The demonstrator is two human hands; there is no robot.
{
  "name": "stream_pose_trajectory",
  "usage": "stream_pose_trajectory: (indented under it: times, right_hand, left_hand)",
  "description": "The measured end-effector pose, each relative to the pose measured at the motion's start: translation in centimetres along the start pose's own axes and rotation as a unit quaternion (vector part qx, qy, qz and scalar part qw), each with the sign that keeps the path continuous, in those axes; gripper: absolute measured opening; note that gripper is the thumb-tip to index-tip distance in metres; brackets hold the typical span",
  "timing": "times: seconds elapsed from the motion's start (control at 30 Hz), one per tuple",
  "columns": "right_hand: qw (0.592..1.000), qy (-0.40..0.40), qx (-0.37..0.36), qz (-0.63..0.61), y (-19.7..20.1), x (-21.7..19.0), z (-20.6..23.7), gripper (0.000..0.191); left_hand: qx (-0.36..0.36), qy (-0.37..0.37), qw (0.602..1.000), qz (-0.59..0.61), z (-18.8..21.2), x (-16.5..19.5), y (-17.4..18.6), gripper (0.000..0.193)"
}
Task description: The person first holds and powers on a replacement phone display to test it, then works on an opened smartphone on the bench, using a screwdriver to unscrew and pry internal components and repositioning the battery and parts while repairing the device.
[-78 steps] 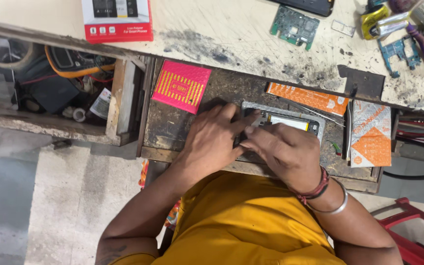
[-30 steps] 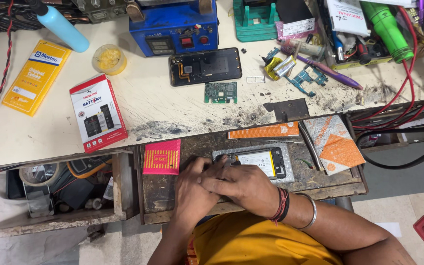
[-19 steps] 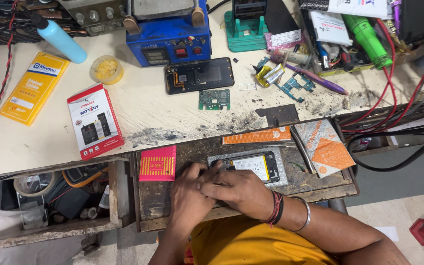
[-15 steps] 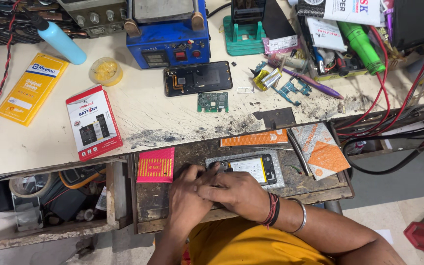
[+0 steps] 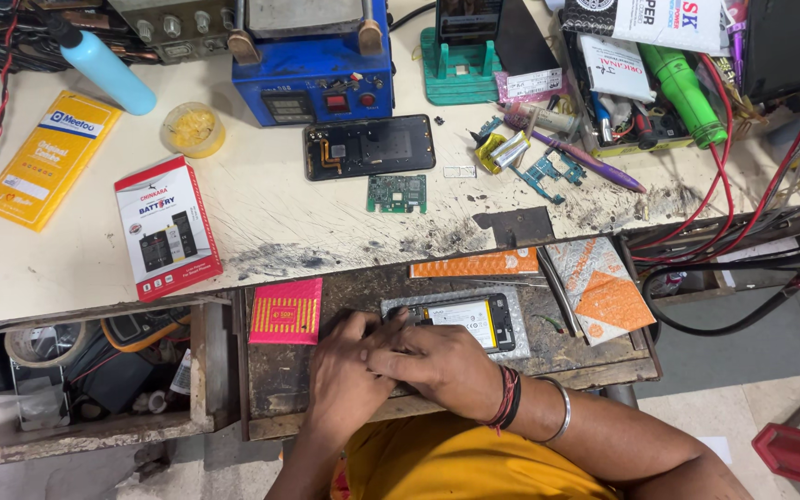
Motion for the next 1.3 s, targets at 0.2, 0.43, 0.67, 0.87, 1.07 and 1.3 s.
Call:
stream_pose_trajectory:
  times: [0.2, 0.43, 0.67, 0.87, 1.07, 1.3]
  right_hand:
    - [1.000, 0.017, 0.004, 0.003, 0.0, 0.1, -0.1, 0.052]
    - [1.000, 0.014, -0.004, -0.001, 0.4, -0.2, 0.5, 0.056]
    - [0.999, -0.018, -0.023, -0.029, 0.9, -0.2, 0.4, 0.056]
    - [0.997, -0.060, -0.003, -0.046, 0.5, 0.3, 0.0, 0.054]
    - [0.991, -0.075, 0.066, -0.084, 1.3, 0.9, -0.2, 0.052]
    - [0.951, -0.114, 0.262, -0.121, 6.2, 5.4, -3.4, 0.062]
  left_hand:
    - [0.031, -0.020, 0.999, 0.009, 0.0, 0.3, 0.3, 0.063]
    - [0.039, -0.027, 0.999, 0.013, 0.1, 0.6, 0.4, 0.065]
    - [-0.002, 0.019, 1.000, 0.022, 0.0, 0.6, 0.5, 0.066]
    - [-0.013, 0.056, 0.998, 0.020, 0.2, 0.2, 0.1, 0.052]
    - [-0.045, 0.046, 0.997, -0.036, 0.3, -0.2, -0.5, 0.048]
    - [-0.042, 0.012, 0.998, -0.047, 0.3, -0.5, -1.1, 0.057]
Point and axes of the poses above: each hand's wrist, its own z-axis away from the middle knuckle, its own y-axis out of the back of the hand, x = y × z, the point moved 2 cm from there along -z, towards the middle knuckle, and after that the axes turned 8 degrees about x, right-handed, at the moved point
